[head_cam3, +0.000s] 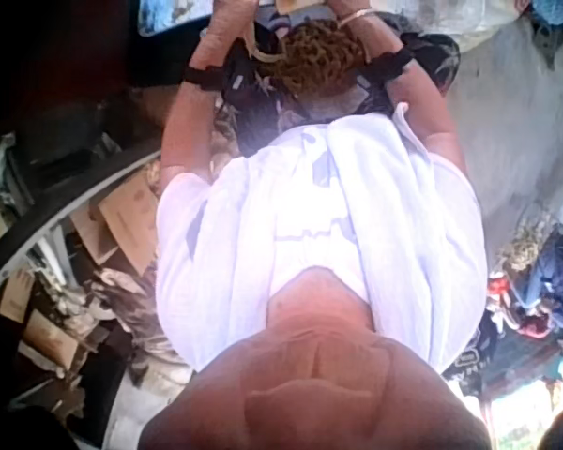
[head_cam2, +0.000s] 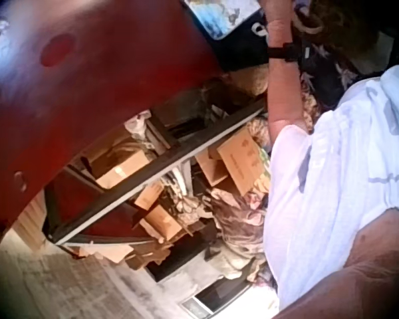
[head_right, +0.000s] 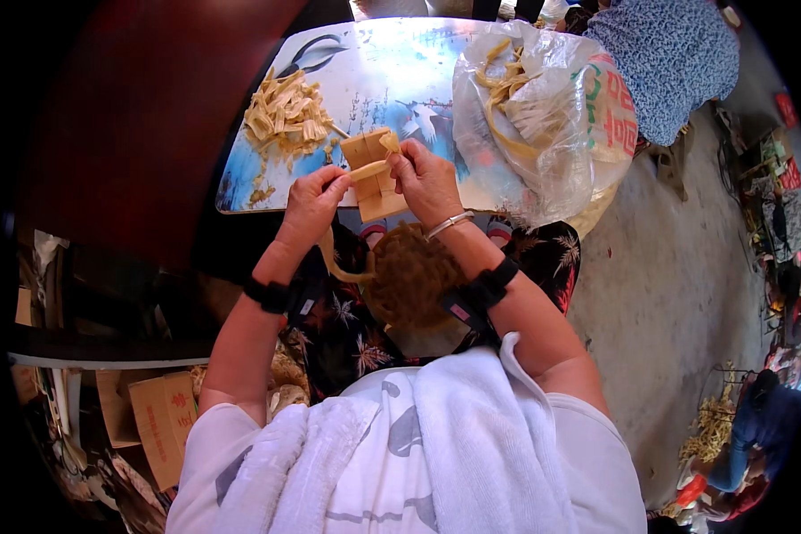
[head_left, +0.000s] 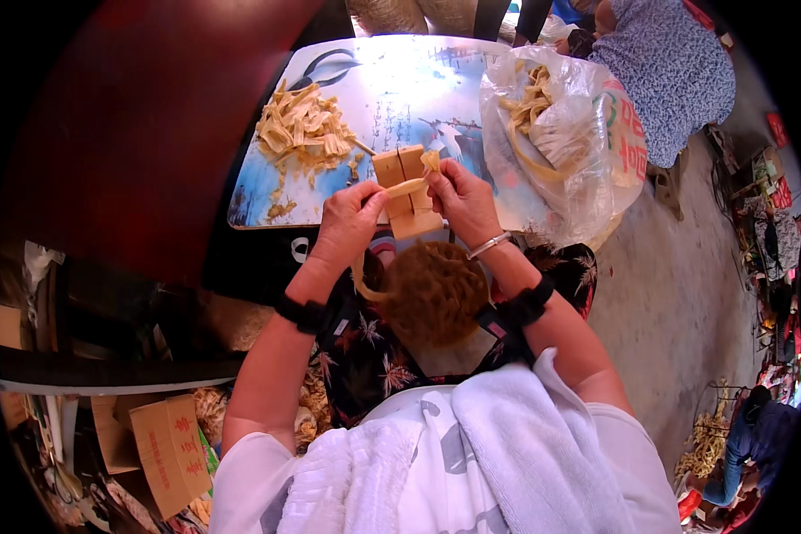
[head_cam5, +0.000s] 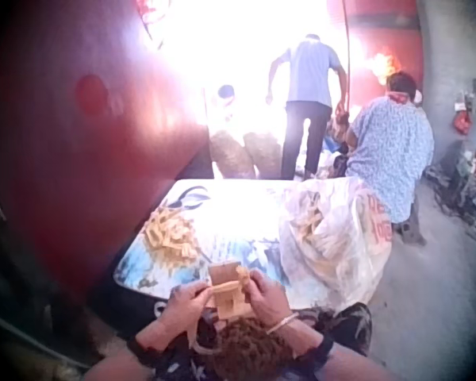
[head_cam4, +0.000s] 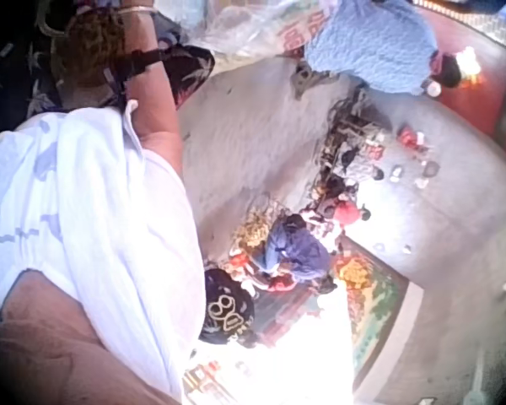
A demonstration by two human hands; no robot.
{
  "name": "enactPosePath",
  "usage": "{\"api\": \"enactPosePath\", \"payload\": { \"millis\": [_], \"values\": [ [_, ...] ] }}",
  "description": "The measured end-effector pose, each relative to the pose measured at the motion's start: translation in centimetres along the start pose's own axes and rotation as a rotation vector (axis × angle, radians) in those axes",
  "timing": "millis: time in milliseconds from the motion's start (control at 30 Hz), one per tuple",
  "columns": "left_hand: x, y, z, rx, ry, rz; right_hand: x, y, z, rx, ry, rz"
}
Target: The person processes dried bamboo shoot strips by hand, folding them into bundles and placing them into a small wooden frame to shape them.
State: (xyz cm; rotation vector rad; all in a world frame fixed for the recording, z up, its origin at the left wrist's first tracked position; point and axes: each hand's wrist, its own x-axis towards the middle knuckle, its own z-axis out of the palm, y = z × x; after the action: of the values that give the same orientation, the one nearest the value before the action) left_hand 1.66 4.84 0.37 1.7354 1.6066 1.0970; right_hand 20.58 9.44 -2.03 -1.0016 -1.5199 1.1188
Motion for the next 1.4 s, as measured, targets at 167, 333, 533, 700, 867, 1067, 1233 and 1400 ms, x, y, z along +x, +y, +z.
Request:
{"api": "enactPosePath", "payload": {
  "millis": [167,333,533,700,867,1067,1233,1400],
  "values": [
    [2.1,-1.9,1.3,-0.007,0.086,0.006,1.8,0.8,0.6,-0.225,0.086,-0.044],
    [2.4,-3.1,2.5,-0.050,0.089,-0.050,2.0,2.2,1.1,-0.513,0.133,-0.229],
    [1.9,-4.6,2.4,0.053,0.230,-0.083,1.5,3.0,-0.1,-0.560,0.072,-0.256],
    [-3.1,-2.9,-0.6,-0.451,0.147,-0.220,-5.9,-0.2,-3.5,-0.371,-0.101,-0.062],
    [-7.3,-0.3,0.7,-0.392,0.177,-0.121,-12.7,9.0,-5.3,-0.784,-0.444,0.111],
    [-11.6,-1.1,1.5,-0.013,0.150,-0.029,-15.7,18.1,-2.4,-1.094,-0.799,0.212],
    [-13.7,-2.3,2.9,-0.241,0.211,-0.132,-17.4,20.4,-0.9,-1.093,-0.606,0.224],
    [-13.9,-1.0,3.9,-0.531,0.148,-0.302,-17.4,19.2,-1.8,-1.071,-0.612,0.307]
  ]
}}
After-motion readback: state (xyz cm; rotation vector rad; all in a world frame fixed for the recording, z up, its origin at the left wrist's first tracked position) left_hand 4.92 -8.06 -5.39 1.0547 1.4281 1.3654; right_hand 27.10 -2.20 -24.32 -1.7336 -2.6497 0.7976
